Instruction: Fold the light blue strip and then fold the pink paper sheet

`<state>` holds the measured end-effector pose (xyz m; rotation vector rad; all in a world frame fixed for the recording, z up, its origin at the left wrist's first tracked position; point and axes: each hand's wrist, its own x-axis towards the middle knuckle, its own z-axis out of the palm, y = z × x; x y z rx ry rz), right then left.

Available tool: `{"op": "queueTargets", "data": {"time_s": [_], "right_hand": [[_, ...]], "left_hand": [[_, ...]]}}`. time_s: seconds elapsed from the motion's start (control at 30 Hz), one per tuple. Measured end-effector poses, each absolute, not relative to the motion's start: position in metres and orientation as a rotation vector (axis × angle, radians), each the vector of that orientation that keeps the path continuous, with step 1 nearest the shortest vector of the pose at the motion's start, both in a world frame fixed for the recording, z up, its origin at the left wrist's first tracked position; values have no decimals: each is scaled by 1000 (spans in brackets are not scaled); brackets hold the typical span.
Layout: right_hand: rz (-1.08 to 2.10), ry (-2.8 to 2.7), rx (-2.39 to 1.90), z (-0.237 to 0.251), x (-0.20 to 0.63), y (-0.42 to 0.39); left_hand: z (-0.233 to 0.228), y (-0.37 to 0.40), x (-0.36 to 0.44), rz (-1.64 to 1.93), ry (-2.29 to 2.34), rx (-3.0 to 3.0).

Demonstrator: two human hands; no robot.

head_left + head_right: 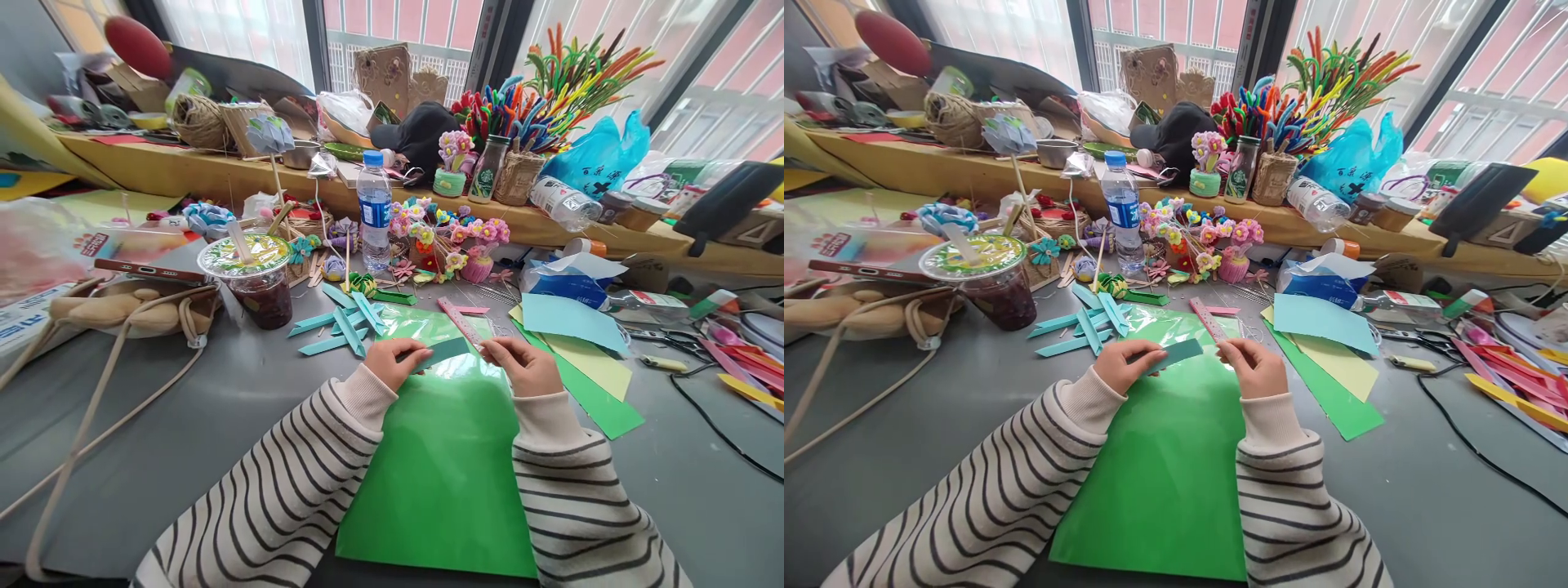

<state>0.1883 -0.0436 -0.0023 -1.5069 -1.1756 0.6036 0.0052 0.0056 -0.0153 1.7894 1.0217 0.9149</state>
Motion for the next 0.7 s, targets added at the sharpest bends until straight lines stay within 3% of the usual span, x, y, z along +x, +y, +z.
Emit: {"op": "queueTargets", "data": {"time_s": [0.17, 0.5, 0.7], "right_hand": [[767, -1313, -1358, 0, 173, -46], [619, -1430, -1472, -10, 164, -46], [668, -1379, -1360, -9, 159, -46]], "left_hand": [[-13, 3, 7, 787, 890, 1444], [-22, -3, 12, 1003, 872, 2317], [-16, -7, 13, 1031, 840, 2172]]}}
